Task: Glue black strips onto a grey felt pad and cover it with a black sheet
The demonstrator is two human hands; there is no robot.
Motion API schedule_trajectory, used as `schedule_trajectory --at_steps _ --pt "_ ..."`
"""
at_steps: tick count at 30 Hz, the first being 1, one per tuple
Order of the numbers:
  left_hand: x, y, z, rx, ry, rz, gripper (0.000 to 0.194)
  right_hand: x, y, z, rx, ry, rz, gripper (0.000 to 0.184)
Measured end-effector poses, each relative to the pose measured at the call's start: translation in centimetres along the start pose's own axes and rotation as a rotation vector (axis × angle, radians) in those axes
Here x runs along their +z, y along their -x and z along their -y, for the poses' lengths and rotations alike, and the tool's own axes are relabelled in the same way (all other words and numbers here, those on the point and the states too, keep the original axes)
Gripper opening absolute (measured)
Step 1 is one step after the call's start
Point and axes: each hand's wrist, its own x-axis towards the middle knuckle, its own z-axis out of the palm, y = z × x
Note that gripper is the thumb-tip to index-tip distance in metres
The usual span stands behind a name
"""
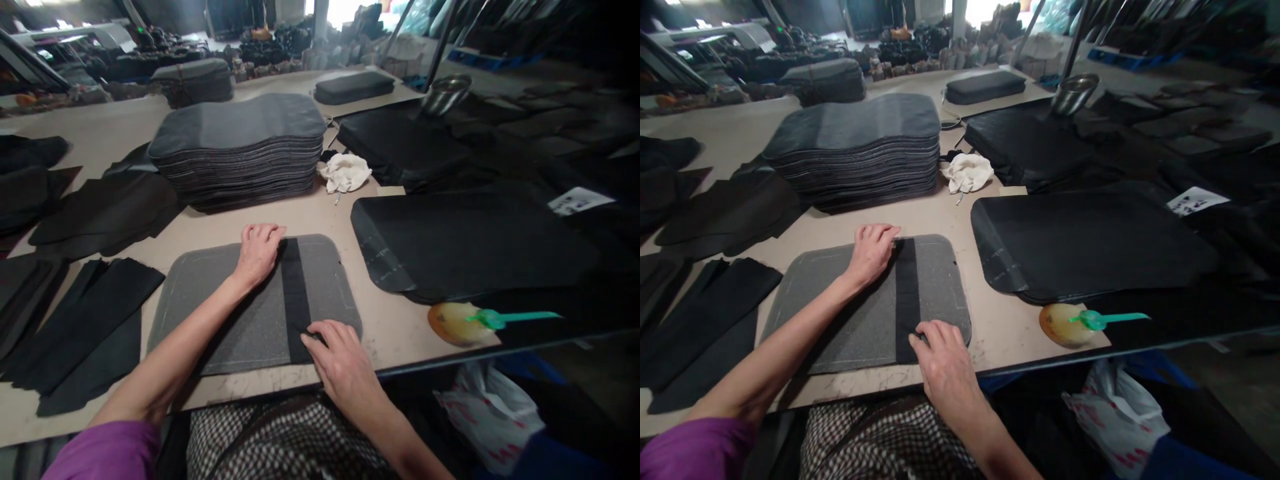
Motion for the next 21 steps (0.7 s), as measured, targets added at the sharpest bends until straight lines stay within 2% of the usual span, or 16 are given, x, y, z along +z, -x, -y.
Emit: schedule_trajectory --at_steps 3,5,7,9,12,14,16,21 --pt "-0.4 0.3 -1.3 0.148 -0.002 0.084 0.039 0.2 0.1 -0.2 -0.019 0.020 -0.010 0.029" --pt "-0.5 0.3 -2.0 0.154 0.012 0.159 0.035 0.4 0.2 -0.4 -0.040 0.047 -0.013 0.029" --pt "-0.7 0.3 -2.2 0.089 0.066 0.214 0.032 0.7 0.4 -0.8 -0.077 0.079 -0.011 0.029" --pt "-1.3 0.3 -1.8 -0.002 0.156 0.215 0.031 1.1 0.5 -1.4 -0.119 0.102 -0.026 0.027" --pt "-3.1 1.6 -0.3 -0.127 0.234 0.096 0.031 1.4 0.3 -2.2 -0.162 0.098 -0.070 0.024" --pt "-4.9 3.8 1.5 -0.189 0.211 0.023 0.027 1.4 0.0 -2.7 -0.186 0.076 -0.087 0.022" --pt "-7.2 7.2 4.2 -0.259 0.136 0.011 0.025 1.2 -0.2 -2.8 -0.198 0.038 -0.103 0.021" --pt "-13.2 18.5 12.8 -0.556 -0.241 0.139 0.027 0.5 -0.4 -1.8 -0.115 -0.017 -0.196 0.023"
